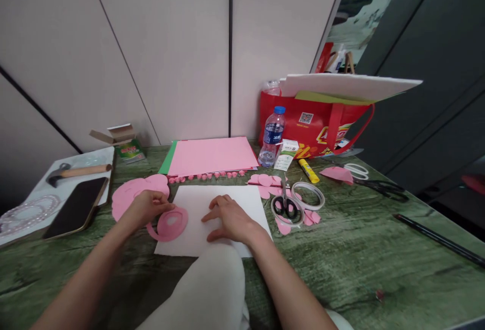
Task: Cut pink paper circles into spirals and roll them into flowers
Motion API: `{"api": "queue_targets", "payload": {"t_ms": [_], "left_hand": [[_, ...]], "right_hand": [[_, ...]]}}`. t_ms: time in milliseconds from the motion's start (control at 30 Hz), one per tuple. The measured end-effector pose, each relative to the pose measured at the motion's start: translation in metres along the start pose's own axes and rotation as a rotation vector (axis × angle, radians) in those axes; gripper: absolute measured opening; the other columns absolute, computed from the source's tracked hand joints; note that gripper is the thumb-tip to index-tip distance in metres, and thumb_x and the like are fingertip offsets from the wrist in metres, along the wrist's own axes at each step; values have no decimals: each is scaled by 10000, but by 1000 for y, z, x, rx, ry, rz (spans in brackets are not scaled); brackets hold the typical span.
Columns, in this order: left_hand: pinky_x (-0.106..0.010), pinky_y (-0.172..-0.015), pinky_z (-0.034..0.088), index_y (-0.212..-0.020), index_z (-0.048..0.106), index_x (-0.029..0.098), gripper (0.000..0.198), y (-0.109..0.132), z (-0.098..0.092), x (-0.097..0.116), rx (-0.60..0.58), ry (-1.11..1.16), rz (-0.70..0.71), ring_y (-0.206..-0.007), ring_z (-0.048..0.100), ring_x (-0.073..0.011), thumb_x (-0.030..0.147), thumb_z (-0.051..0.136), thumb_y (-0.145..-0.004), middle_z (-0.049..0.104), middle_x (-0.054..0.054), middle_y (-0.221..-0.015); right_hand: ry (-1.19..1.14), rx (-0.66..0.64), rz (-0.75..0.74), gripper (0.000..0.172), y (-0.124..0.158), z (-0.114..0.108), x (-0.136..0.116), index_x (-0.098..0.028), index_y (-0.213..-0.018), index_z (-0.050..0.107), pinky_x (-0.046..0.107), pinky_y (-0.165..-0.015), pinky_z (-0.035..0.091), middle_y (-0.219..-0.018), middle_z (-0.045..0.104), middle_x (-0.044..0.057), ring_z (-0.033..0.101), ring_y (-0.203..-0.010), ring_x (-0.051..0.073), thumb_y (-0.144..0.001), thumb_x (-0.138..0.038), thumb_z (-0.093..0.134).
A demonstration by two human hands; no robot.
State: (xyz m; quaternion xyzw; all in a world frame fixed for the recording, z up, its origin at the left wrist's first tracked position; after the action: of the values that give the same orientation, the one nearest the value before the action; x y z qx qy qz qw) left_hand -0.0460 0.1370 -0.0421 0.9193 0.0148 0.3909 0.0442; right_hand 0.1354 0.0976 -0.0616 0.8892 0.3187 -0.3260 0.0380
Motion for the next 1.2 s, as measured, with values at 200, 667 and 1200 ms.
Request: {"api": "queue_targets", "payload": {"t_ms": [200,667,1200], "left_hand": [[-205,-412,203,-340,430,169,314,1,-11,-2,42,53,-10,-383,302,-77,352,665,-436,359,64,-340],[-196,-394,251,-408,494,151,291,10,-26,29,88,150,142,-400,367,-75,341,665,-548,438,38,-395],[-212,-334,396,-608,594,141,124,16,-11,43,108,739,109,-348,520,-111,250,651,-591,577,10,-463]], "right_hand": [[-32,-23,-40,464,0,3,-6,-276,-959,647,336,-861,383,-1057,506,48,440,-986,214,-515,-291,779],[-66,139,-10,186,-5,-3,-17,-226,-888,666,309,-782,425,-934,597,54,521,-874,176,-708,-199,630],[13,78,60,317,-5,9,-15,-229,-928,645,346,-823,422,-1023,570,73,516,-953,216,-617,-199,697]]}}
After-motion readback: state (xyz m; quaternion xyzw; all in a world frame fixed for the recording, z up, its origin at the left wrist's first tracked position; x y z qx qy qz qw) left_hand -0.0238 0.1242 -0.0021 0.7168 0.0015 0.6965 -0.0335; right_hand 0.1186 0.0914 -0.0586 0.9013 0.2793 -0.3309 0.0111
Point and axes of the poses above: each hand's wrist, its own y-axis away from the middle knuckle, its own z-axis out of the palm, x = y × z, the point moved 9 cm from there along -y, towards the middle knuckle
